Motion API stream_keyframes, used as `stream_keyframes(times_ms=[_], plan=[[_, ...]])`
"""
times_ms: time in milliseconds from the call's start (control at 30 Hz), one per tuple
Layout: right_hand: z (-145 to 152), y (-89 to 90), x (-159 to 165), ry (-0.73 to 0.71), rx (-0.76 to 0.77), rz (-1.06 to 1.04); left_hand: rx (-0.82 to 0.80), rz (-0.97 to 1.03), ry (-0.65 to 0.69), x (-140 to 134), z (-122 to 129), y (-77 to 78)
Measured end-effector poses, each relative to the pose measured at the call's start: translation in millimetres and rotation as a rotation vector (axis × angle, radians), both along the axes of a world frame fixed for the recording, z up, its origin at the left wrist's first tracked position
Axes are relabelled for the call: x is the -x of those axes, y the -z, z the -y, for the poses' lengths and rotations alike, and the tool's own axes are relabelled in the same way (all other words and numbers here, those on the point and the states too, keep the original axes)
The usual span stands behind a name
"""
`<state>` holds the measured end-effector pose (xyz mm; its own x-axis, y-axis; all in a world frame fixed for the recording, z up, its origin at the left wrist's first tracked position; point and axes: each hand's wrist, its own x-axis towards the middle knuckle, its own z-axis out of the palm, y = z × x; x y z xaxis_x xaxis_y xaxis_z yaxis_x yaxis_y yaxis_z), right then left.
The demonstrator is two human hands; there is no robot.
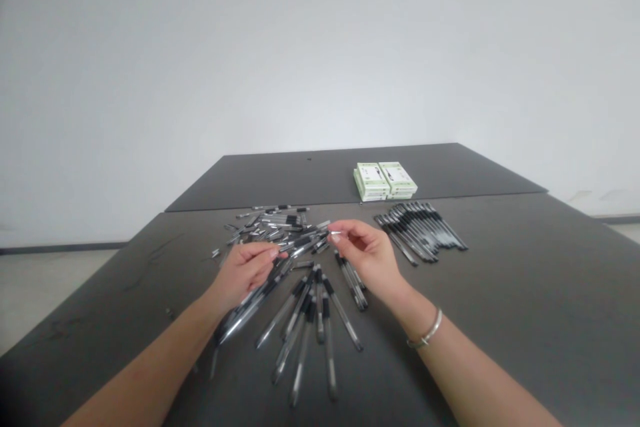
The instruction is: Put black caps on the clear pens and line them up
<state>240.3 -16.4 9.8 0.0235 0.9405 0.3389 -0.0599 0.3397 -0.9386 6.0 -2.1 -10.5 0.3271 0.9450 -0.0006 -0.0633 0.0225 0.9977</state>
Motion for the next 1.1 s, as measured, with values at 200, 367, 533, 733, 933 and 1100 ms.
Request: stream_keyframes(times_ms=[200,367,533,733,933,1100], plan=[[6.8,-4.9,-4.3,0.041,-0.060,0.111,-0.056,-0.070,0.044,1.6,1.8,1.5],[8.3,-4.2,-6.7,0.005,-0.095,0.158,-0.066,-0.113,0.052,2.1,2.5,2.4],[11.2,-4.6,-8.1,-0.013,-0.119,0.237,-0.085,-0.130,0.061,2.1,3.0,2.8],[11.4,-4.5,-10.9,-0.015,-0.127,0.224,-0.076,-0.141,0.047,2.5,3.1,3.4],[11.8,-5.2,-11.0,-0.028,-0.139,0.271,-0.078,-0.151,0.054,2.2,2.7,2.5],[11.7,-4.5,-9.6,-0.038,-0.173,0.309,-0.085,-0.187,0.059,1.7,2.8,1.9]])
